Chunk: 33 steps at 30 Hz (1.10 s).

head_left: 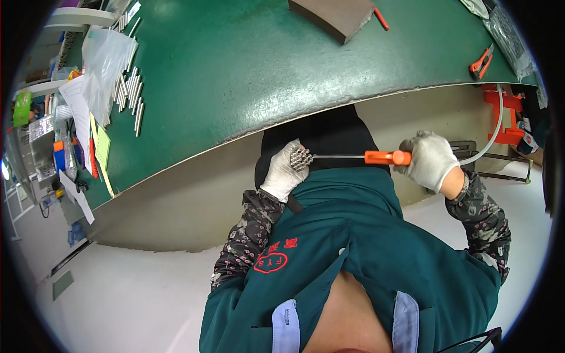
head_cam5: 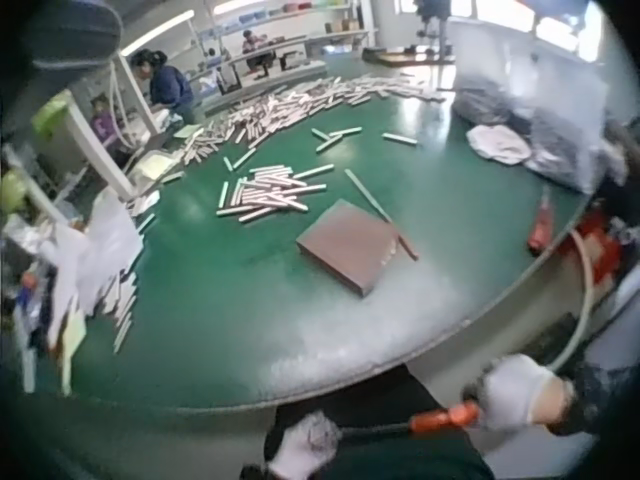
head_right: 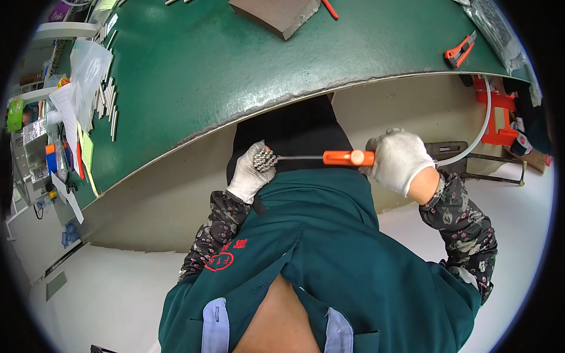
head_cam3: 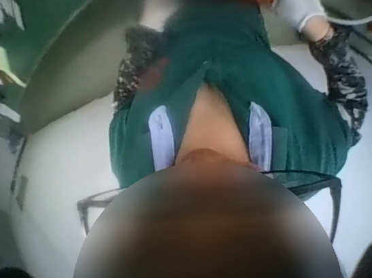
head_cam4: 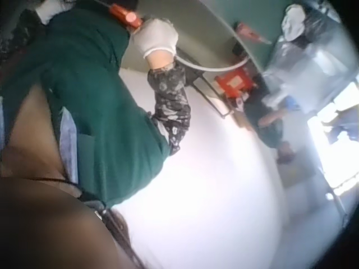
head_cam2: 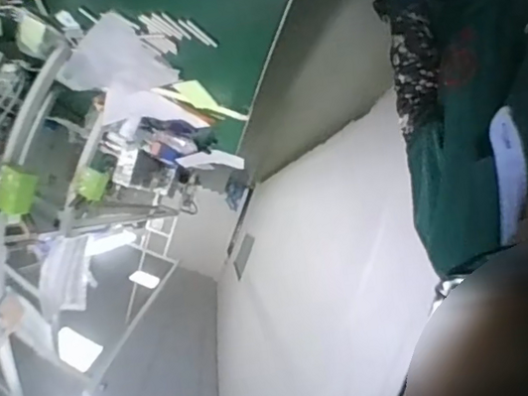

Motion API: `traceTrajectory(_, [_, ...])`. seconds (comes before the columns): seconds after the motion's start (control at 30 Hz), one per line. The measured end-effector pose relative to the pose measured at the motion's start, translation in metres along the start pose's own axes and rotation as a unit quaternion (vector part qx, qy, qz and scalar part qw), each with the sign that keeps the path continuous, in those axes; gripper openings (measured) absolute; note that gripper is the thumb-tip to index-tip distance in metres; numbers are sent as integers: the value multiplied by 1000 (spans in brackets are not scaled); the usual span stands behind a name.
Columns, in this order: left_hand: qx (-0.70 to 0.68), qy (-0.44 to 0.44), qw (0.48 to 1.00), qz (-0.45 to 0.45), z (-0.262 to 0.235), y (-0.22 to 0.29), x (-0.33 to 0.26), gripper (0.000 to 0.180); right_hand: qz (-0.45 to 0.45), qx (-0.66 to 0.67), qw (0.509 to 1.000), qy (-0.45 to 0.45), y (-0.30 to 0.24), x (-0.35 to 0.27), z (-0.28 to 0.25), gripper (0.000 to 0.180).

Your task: The recorder organizes small metal pins into a precise bundle and uses an air gun to clean them.

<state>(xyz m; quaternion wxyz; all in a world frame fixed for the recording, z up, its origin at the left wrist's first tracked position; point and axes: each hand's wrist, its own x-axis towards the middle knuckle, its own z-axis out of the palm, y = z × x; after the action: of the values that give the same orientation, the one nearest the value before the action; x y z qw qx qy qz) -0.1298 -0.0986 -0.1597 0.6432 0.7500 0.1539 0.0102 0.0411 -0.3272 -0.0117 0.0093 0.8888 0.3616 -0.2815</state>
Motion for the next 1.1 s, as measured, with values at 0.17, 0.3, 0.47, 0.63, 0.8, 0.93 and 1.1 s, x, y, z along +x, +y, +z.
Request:
traceTrajectory(0.17, [-23, 3, 999, -26, 2, 4, 2, 46, -16, 16, 999, -26, -2, 2, -3, 26])
traceTrajectory(0.3, [15, 7, 999, 30, 4, 5, 0, 38, -6, 7, 999, -36, -1, 4, -2, 25])
traceTrajectory(0.47, [-25, -19, 999, -8, 2, 0, 0, 44, -10, 30, 998, -56, -6, 5, -4, 25])
traceTrajectory(0.63, [-37, -16, 998, -45, 3, 1, -2, 46, -1, 7, 1000, -25, -6, 11, -3, 26])
traceTrajectory(0.8, [21, -26, 999, -39, 2, 4, 1, 47, -6, 9, 999, -36, -10, 12, -3, 24])
traceTrajectory(0.93, [-40, -33, 998, -39, 3, 5, 2, 48, -5, -5, 1000, 2, -9, 17, -5, 23])
traceTrajectory(1.1, [-53, -6, 997, -56, 3, 7, -1, 47, -10, 12, 999, -39, -20, 21, -15, 22])
